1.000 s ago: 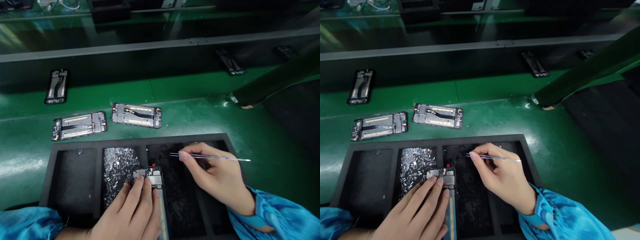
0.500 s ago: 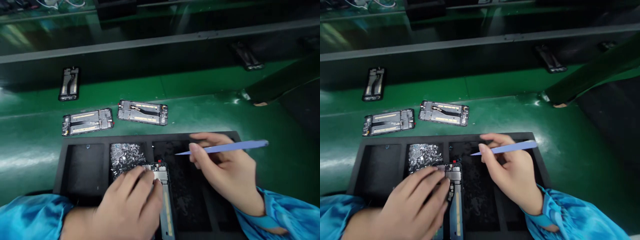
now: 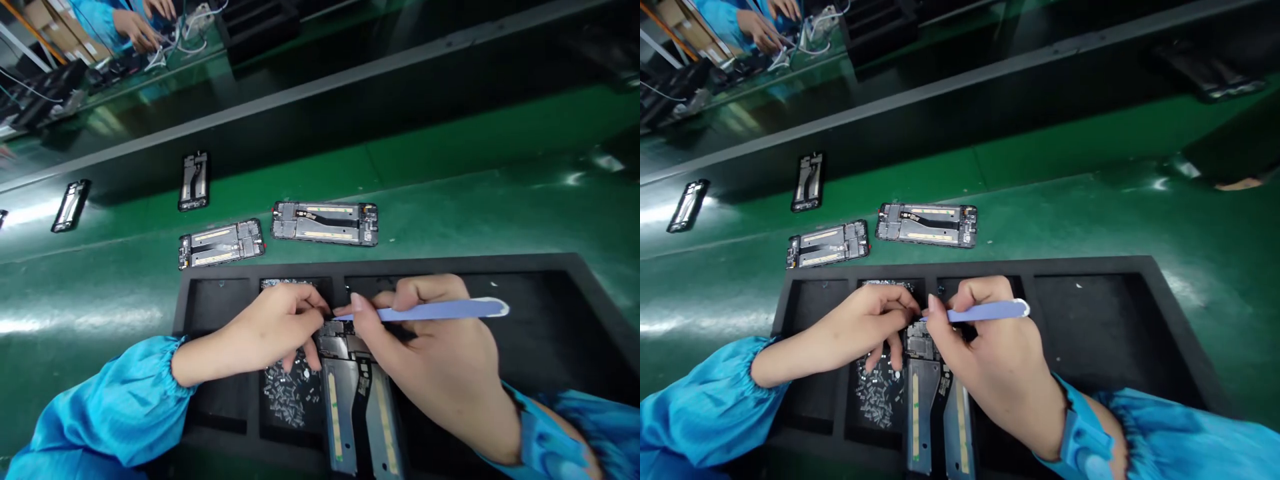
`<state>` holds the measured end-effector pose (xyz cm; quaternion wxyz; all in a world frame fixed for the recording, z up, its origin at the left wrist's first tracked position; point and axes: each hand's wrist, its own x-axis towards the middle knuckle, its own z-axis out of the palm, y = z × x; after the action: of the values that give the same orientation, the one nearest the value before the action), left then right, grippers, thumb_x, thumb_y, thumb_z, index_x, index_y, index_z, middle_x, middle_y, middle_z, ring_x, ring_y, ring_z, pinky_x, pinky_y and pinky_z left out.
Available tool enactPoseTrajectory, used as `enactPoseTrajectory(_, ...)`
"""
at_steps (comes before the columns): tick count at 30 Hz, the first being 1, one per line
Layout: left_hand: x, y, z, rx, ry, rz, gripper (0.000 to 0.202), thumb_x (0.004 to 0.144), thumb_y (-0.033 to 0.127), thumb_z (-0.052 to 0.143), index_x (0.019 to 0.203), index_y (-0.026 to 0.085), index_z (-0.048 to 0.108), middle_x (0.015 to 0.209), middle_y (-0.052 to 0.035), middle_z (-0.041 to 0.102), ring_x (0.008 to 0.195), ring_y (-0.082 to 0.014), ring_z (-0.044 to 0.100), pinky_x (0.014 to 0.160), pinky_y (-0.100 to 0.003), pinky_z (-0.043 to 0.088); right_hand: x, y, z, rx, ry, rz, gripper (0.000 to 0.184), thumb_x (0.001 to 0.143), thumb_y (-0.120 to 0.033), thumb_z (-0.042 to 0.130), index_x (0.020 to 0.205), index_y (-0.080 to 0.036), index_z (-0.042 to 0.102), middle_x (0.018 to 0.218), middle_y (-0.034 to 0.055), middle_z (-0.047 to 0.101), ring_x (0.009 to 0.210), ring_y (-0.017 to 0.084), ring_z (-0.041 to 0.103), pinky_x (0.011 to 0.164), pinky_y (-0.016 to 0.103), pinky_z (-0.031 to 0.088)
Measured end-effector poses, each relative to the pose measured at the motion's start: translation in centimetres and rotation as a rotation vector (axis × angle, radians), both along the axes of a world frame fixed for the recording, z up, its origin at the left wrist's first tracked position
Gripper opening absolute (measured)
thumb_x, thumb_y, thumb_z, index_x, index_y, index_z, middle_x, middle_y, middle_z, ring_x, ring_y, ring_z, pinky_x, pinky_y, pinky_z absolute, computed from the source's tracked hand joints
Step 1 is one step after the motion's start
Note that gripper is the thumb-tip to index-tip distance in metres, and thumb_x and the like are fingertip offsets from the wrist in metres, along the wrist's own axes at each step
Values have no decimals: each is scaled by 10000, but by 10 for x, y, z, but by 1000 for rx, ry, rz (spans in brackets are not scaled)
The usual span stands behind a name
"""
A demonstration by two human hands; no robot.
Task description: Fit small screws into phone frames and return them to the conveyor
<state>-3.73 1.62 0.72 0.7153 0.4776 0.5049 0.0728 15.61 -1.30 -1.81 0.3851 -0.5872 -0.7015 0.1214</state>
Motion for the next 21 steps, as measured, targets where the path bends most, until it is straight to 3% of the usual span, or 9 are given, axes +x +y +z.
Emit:
enactPoseTrajectory(4, 4, 4, 0, -77, -76, 82, 90, 897, 114, 490, 905, 145, 573, 747, 25, 613, 527, -129, 709, 354, -157, 490, -1, 1, 2, -13, 7, -3, 298, 980, -415, 621, 758, -259, 498, 730, 1, 579, 519, 125, 572, 442, 267, 448)
enactPoseTrajectory(9, 7, 6, 3, -96, -47, 103, 104, 863, 59, 505, 863, 145, 565, 672, 51, 582, 486, -119, 687, 368, -157, 522, -3, 2, 4, 14, -3, 9, 284, 981, -378, 622, 763, -256, 488, 701, -13, 579, 497, 114, 556, 431, 271, 409)
enactPoseTrajectory(14, 6, 3, -6, -81, -65, 106, 77, 836, 95, 536, 858, 157, 575, 605, 60, 594, 489, -141, 699, 366, -165, 535, -1, 2, 5, 24, -27, 31, 268, 974, -362, 617, 753, -239, 527, 722, -5, 577, 500, 117, 545, 429, 278, 391)
enactPoseTrajectory(17, 6, 3, -8, -69, -72, 122, 89, 813, 88, 549, 844, 166, 576, 579, 75, 593, 475, -136, 691, 369, -166, 541, 1, 4, 8, -45, 60, 22, 265, 956, -373, 622, 759, -247, 497, 728, -2, 568, 479, 121, 542, 420, 281, 390)
enactPoseTrajectory(21, 8, 5, -4, -136, -67, 147, 101, 822, 69, 541, 828, 168, 558, 524, 80, 581, 441, -134, 670, 359, -171, 536, 1, 9, 16, -219, 272, -16, 292, 918, -403, 661, 844, -274, 410, 560, -78, 534, 368, 120, 507, 379, 269, 367)
